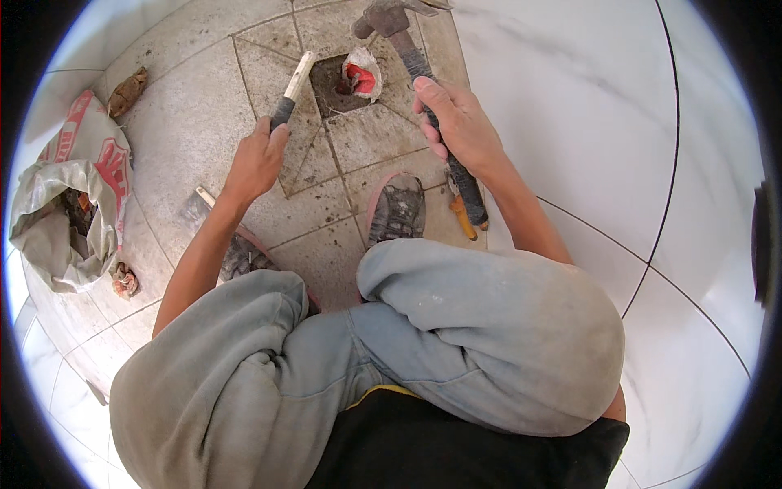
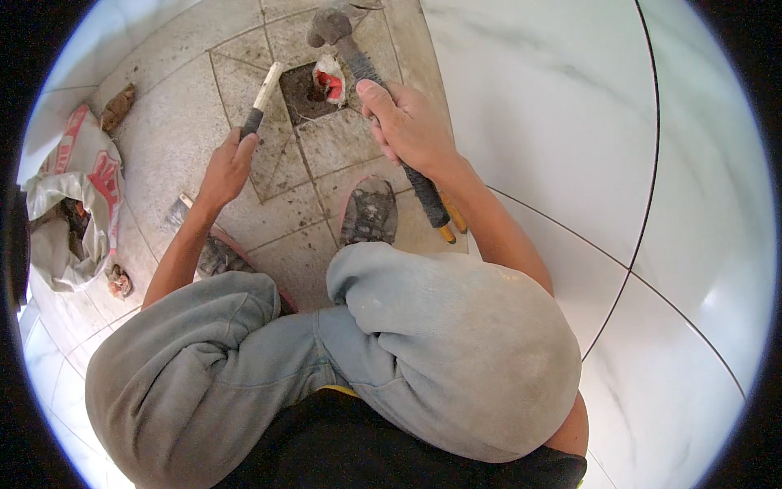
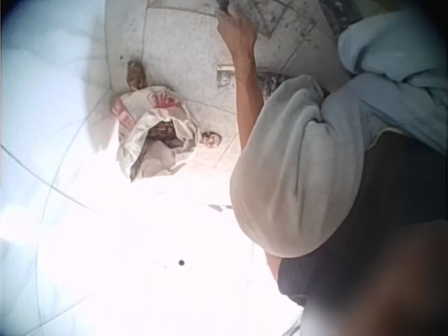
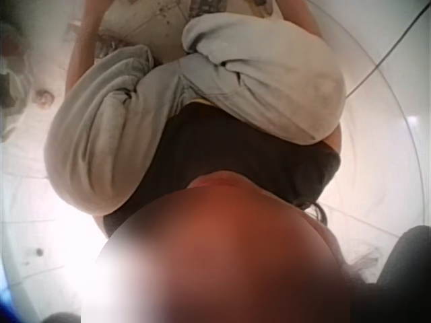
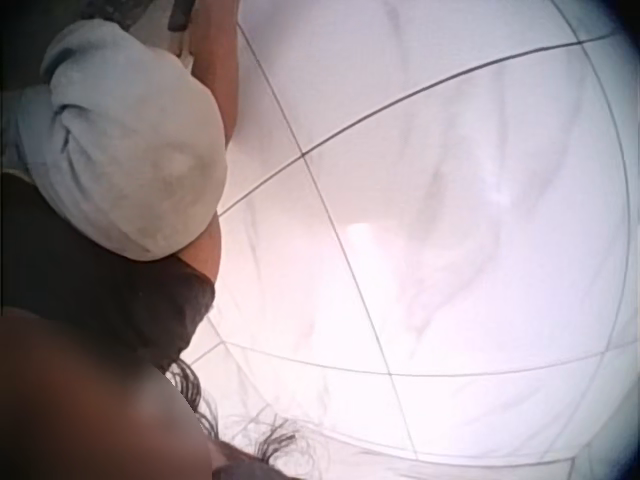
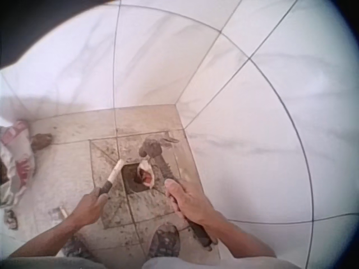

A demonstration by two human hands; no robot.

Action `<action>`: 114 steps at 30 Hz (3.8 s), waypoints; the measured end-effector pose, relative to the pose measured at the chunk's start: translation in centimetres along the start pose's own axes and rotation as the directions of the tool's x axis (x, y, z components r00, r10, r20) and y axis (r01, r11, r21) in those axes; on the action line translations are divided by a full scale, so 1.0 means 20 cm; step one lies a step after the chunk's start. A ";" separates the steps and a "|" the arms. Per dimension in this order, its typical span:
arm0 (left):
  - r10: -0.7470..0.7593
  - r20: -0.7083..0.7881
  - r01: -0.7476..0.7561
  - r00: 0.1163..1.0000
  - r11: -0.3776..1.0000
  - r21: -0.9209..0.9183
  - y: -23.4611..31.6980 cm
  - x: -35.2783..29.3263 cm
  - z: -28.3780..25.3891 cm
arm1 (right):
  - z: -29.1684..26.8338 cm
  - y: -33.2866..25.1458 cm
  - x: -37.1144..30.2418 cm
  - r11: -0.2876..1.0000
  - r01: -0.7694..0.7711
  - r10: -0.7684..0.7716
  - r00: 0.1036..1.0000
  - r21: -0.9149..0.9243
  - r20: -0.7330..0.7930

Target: Clearing and repairing a floor drain using hand tools.

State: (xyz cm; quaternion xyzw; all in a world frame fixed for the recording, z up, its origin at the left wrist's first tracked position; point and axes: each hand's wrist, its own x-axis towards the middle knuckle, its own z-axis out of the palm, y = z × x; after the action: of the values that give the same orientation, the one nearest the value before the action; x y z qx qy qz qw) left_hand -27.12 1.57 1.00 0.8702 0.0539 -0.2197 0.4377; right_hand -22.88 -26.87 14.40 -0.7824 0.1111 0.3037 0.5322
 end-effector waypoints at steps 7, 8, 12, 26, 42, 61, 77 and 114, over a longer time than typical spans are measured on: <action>0.090 -0.022 -0.085 0.996 0.982 0.167 -0.01 0.04 0.16 | 0.01 0.03 0.09 0.909 0.166 -0.171 0.985 -0.382 0.022; 0.108 -0.032 -0.101 0.994 0.980 0.174 0.00 0.03 0.17 | 0.02 0.02 0.10 0.909 0.164 -0.169 0.985 -0.383 0.023; 0.137 -0.025 -0.131 0.990 0.981 0.146 -0.03 0.03 0.17 | 0.11 -0.09 0.15 0.825 0.287 -0.319 0.948 -0.487 0.018; 0.048 -0.077 -0.023 0.996 0.956 0.292 0.03 -0.01 0.23 | 0.18 -0.13 0.24 0.686 0.370 -0.473 0.881 -0.627 0.003; -0.005 -0.037 0.017 0.999 0.942 0.335 0.08 0.01 0.23 | 0.10 0.00 0.30 0.646 0.263 -0.300 0.951 -0.716 0.079; 0.056 -0.073 -0.041 0.996 0.981 0.189 0.00 -0.03 0.20 | 0.03 -0.23 0.10 0.871 0.347 -0.396 0.915 -0.347 -0.078; 0.067 -0.027 -0.050 0.997 0.904 0.426 0.06 -0.07 0.20 | 0.14 0.22 0.22 0.836 0.199 -0.232 0.973 -0.511 0.000; -0.239 0.182 0.271 0.954 0.945 -0.182 0.15 -0.05 0.13 | 0.08 0.13 0.21 0.807 0.217 -0.222 0.973 -0.549 0.059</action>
State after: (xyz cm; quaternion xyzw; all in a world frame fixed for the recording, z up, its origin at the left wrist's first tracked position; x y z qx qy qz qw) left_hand -28.08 -2.18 2.23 0.7860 0.1541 -0.3358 0.4958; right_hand -21.35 -25.93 9.52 -0.9112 -0.0701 0.2561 0.3151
